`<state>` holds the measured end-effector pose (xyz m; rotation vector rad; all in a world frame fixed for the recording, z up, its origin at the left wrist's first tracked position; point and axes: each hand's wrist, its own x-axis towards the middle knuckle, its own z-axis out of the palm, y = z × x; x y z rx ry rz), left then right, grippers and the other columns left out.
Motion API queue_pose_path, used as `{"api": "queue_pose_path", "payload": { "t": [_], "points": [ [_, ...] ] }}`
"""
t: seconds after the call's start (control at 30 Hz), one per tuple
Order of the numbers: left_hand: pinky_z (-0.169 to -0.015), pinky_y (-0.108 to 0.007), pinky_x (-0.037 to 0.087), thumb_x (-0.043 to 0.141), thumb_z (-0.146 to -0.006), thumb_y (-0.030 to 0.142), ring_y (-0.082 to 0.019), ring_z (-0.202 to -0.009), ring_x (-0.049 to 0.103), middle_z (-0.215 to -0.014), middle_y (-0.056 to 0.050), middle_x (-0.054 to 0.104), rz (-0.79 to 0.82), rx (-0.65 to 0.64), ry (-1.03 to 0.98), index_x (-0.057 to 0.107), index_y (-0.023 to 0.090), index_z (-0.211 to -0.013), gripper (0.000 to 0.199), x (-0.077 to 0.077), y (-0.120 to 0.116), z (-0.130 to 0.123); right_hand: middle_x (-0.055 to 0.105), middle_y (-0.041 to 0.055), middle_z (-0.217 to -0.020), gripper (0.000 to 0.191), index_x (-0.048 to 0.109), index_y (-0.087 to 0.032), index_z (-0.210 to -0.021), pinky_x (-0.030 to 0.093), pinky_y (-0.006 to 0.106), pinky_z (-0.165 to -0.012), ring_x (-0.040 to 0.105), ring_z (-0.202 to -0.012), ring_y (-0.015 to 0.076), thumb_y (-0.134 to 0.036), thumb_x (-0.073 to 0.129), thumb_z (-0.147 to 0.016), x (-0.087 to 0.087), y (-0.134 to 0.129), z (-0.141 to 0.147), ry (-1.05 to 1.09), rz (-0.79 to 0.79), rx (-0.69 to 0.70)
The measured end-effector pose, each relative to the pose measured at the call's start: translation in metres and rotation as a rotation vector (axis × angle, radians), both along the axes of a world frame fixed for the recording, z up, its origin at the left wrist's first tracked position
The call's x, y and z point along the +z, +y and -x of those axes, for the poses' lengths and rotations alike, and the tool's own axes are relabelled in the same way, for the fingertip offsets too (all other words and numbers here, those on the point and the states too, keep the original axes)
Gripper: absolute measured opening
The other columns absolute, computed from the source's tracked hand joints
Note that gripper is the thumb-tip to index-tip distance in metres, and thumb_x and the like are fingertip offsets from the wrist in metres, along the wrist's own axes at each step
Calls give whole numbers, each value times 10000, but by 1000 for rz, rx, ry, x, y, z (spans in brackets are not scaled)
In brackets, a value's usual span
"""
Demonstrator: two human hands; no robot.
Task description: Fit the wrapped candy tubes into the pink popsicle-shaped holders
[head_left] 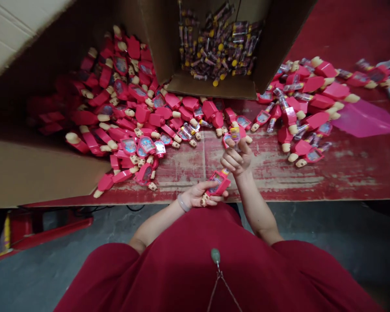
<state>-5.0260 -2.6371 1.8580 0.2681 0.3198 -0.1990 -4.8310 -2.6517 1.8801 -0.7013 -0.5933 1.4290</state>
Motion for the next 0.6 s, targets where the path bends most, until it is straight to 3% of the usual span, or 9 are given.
{"api": "queue_pose_path", "payload": {
  "t": [0.1, 0.17, 0.23, 0.3, 0.37, 0.4, 0.47, 0.53, 0.6],
  "points": [
    [-400, -169, 204, 739, -818, 418, -33, -467, 312, -799, -40, 649, -265, 54, 43, 634, 128, -1001, 359, 7, -2, 0, 119, -139, -369, 518, 612, -247, -858, 243, 230, -389, 101, -308, 88, -731, 449, -945, 13, 3, 6, -52, 199, -51],
    [-458, -187, 327, 771, -791, 447, -58, -518, 419, -850, -47, 675, -647, 180, 127, 646, 129, -1023, 414, 7, -3, -1, 142, -132, -371, 477, 582, -239, -797, 231, 225, -379, 122, -306, 83, -665, 465, -976, 22, 6, 9, -44, 275, -91],
    [-650, -250, 486, 757, -819, 420, -132, -710, 587, -975, -67, 708, -1115, 356, 227, 662, 142, -1105, 411, 2, -4, -4, 162, -125, -370, 454, 527, -235, -729, 239, 222, -370, 151, -303, 80, -610, 506, -985, 24, 11, 12, -11, 291, -167],
    [-920, -337, 501, 716, -858, 334, -216, -1012, 638, -1168, -90, 701, -1505, 485, 307, 653, 167, -1220, 403, -6, -3, -8, 176, -119, -371, 477, 451, -232, -670, 262, 220, -370, 178, -305, 75, -585, 543, -978, 20, 15, 15, 32, 294, -288],
    [-1045, -381, 447, 693, -862, 268, -249, -1184, 591, -1302, -98, 661, -1678, 507, 353, 623, 195, -1307, 456, -14, 2, -11, 195, -112, -373, 508, 386, -230, -639, 296, 217, -385, 208, -313, 73, -570, 553, -977, 13, 18, 16, 83, 324, -400],
    [-1021, -379, 462, 709, -846, 270, -248, -1158, 600, -1282, -100, 671, -1664, 476, 360, 633, 189, -1292, 460, -17, 6, -12, 213, -109, -376, 511, 373, -229, -634, 318, 217, -399, 227, -321, 74, -561, 555, -978, 10, 19, 16, 111, 344, -431],
    [-815, -320, 520, 747, -815, 352, -199, -905, 639, -1095, -98, 718, -1432, 337, 311, 673, 145, -1176, 423, -18, 16, -12, 253, -107, -391, 478, 413, -225, -654, 349, 217, -429, 254, -338, 74, -544, 570, -973, 5, 16, 14, 159, 360, -394],
    [-553, -231, 431, 752, -791, 469, -102, -599, 527, -903, -77, 710, -1026, 123, 178, 673, 111, -1084, 470, -15, 25, -11, 270, -114, -405, 419, 500, -221, -723, 339, 215, -435, 239, -342, 72, -554, 584, -962, 3, 9, 12, 182, 308, -274],
    [-427, -189, 273, 767, -740, 547, -39, -455, 373, -828, -66, 690, -641, -59, 24, 650, 104, -1073, 566, -11, 29, -9, 222, -131, -389, 427, 550, -226, -785, 278, 217, -403, 170, -321, 73, -621, 565, -944, 2, 0, 11, 175, 210, -154]
  ]
}}
